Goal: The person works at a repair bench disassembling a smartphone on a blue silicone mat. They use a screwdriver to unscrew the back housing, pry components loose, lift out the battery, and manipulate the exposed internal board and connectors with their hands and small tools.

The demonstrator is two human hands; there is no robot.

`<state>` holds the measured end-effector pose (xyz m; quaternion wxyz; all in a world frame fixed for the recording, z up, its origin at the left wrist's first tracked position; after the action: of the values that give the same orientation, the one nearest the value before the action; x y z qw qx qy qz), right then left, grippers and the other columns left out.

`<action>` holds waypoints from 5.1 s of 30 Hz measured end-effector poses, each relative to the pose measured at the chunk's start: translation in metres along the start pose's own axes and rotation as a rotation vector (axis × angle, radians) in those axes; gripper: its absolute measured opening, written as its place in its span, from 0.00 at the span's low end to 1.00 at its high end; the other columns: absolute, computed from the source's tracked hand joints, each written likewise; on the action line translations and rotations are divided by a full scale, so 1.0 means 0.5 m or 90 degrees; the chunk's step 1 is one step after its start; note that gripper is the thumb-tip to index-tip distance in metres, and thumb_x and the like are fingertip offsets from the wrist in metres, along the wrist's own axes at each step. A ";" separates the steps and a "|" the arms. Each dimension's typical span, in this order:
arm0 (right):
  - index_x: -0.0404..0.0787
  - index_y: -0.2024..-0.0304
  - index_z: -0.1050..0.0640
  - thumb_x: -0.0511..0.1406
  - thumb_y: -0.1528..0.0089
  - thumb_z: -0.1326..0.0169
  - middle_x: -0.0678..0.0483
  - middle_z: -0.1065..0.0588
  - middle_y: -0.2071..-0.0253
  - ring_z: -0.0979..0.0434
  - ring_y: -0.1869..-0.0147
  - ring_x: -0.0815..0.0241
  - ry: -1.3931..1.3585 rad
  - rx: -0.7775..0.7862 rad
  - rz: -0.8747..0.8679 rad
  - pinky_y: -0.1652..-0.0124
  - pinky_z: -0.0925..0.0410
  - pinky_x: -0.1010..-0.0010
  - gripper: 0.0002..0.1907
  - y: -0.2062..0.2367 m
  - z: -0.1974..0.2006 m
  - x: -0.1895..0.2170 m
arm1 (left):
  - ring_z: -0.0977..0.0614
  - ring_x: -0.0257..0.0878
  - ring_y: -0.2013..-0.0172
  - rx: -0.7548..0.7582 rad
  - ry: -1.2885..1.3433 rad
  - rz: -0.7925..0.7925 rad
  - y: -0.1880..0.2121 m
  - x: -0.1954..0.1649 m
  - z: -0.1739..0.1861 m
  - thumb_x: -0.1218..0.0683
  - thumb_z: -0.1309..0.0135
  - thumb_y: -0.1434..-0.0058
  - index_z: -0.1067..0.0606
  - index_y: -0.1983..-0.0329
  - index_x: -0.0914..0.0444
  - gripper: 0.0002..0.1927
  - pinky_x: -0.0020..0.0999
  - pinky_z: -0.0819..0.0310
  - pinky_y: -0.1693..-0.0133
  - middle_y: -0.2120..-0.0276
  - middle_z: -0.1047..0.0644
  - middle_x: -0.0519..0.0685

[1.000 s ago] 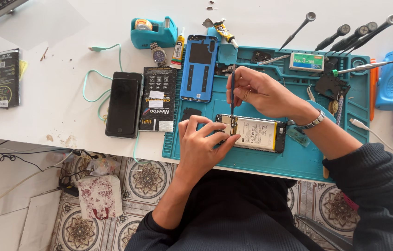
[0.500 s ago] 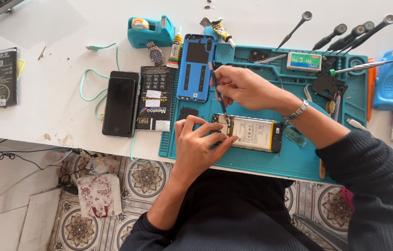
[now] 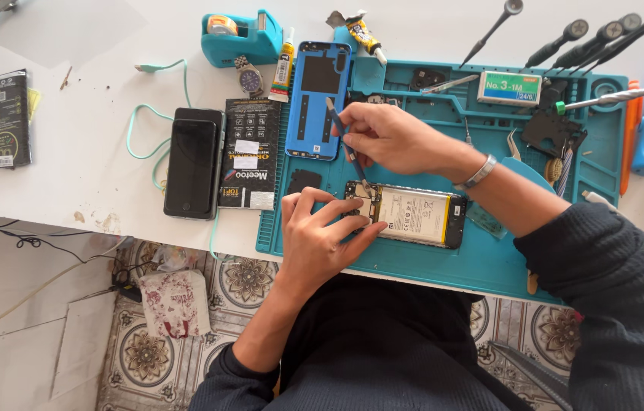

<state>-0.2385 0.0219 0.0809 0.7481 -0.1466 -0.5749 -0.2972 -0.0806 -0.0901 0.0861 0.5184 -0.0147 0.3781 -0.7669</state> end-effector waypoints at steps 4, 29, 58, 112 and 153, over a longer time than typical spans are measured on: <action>0.35 0.52 0.29 0.31 0.29 0.55 0.55 0.22 0.66 0.23 0.64 0.68 -0.101 0.099 0.052 0.60 0.26 0.73 0.06 0.031 0.025 -0.005 | 0.23 0.39 0.60 0.000 -0.013 -0.020 -0.005 -0.014 -0.019 0.46 0.29 0.45 0.18 0.72 0.54 0.10 0.38 0.40 0.54 0.61 0.18 0.37; 0.35 0.53 0.28 0.32 0.31 0.53 0.55 0.23 0.71 0.21 0.68 0.66 0.041 0.051 0.070 0.66 0.27 0.72 0.07 0.137 0.043 -0.023 | 0.23 0.38 0.61 0.005 -0.018 -0.023 0.006 -0.120 -0.069 0.48 0.28 0.46 0.18 0.72 0.54 0.09 0.36 0.38 0.56 0.61 0.17 0.37; 0.32 0.49 0.31 0.29 0.29 0.51 0.55 0.24 0.60 0.21 0.59 0.67 -0.087 -0.172 0.199 0.58 0.24 0.74 0.08 0.253 0.091 0.154 | 0.24 0.40 0.57 0.053 0.044 -0.012 0.028 -0.104 -0.029 0.46 0.31 0.44 0.16 0.61 0.57 0.13 0.37 0.37 0.54 0.57 0.18 0.39; 0.36 0.71 0.18 0.54 0.43 0.37 0.42 0.23 0.78 0.20 0.70 0.42 0.555 -0.511 -0.495 0.64 0.27 0.56 0.26 0.125 -0.157 0.054 | 0.34 0.54 0.28 0.172 0.042 -0.017 0.020 0.083 0.034 0.33 0.44 0.39 0.31 0.32 0.74 0.46 0.48 0.45 0.26 0.32 0.31 0.61; 0.37 0.58 0.19 0.42 0.43 0.36 0.51 0.23 0.77 0.21 0.75 0.54 0.423 -0.456 -0.316 0.70 0.30 0.65 0.17 0.184 -0.134 0.043 | 0.34 0.56 0.29 0.184 0.046 -0.012 0.026 0.049 0.012 0.34 0.44 0.39 0.32 0.33 0.75 0.46 0.49 0.46 0.27 0.33 0.31 0.63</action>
<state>-0.1267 0.0505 0.0927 0.6999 -0.1504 -0.1878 -0.6724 -0.0790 -0.1155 0.0737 0.4942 0.0843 0.2819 -0.8180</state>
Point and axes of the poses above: each hand's wrist, its own y-axis away from the middle knuckle, its own z-axis out of the back of the hand, x = y × z, the point moved 4 cm from there along -y, towards the middle knuckle
